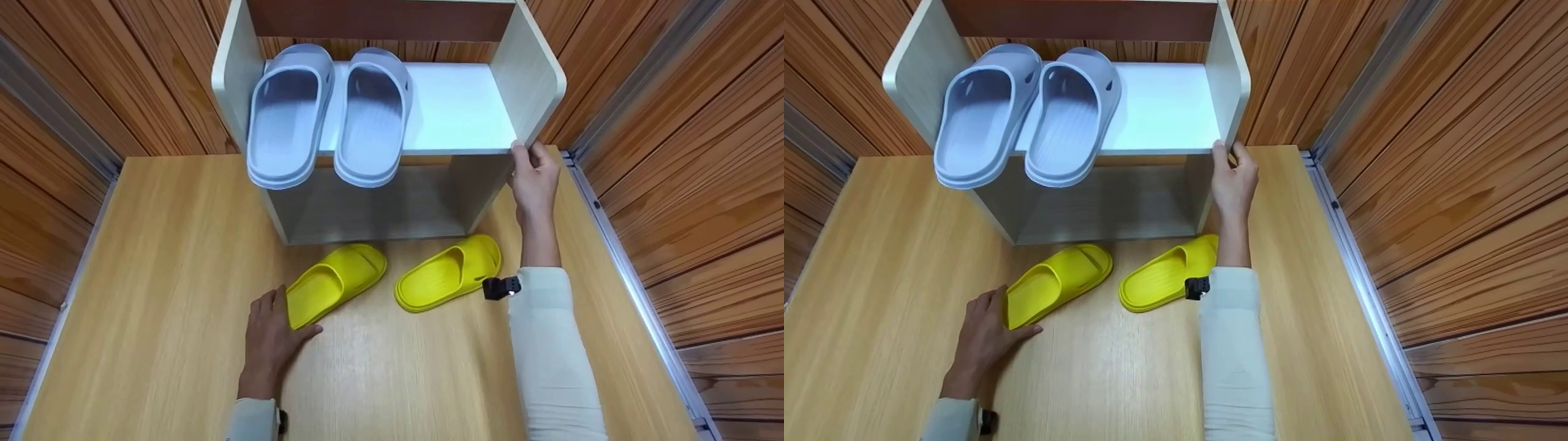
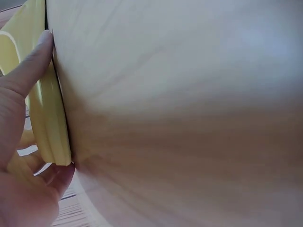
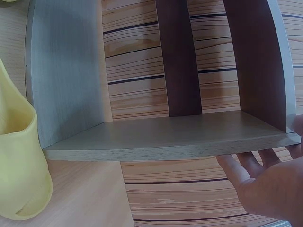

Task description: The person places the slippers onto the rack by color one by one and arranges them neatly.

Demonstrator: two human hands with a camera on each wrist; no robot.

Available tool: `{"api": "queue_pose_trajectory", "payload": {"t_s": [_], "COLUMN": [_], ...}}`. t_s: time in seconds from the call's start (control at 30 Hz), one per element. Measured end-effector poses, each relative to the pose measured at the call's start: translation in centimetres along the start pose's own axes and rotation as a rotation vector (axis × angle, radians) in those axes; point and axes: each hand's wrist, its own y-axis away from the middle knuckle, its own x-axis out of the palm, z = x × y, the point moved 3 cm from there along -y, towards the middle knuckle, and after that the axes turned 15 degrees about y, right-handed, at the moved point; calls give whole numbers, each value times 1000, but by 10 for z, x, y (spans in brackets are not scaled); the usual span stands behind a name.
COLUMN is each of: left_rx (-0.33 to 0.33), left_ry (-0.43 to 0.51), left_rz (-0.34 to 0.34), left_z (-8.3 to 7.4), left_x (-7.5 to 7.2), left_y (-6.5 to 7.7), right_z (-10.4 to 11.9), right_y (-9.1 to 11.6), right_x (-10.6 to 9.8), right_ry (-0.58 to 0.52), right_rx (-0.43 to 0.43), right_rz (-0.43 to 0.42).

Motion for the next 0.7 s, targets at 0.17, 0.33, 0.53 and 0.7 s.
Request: {"api": "queue_pose_trajectory", "payload": {"t_s": [0.17,0.33,0.53,0.7], "left_rx": [-7,-19,-16,-64], "left_ry": [44,80,71,73], "left_rz": [-7,1,-11,-12], "left_z": [-1,-1,0,2], "left_x": [-2,-5,-5,-4], "left_y": [3,4,6,8], "right_z": [0,1,1,2], "right_y": [0,-2,-1,0], "right_x": [0,0,0,0], "right_ry": [15,32,8,10], "right_rx": [-35,-60,-34,-23], "right_rz": [-20,-13,3,9]}}
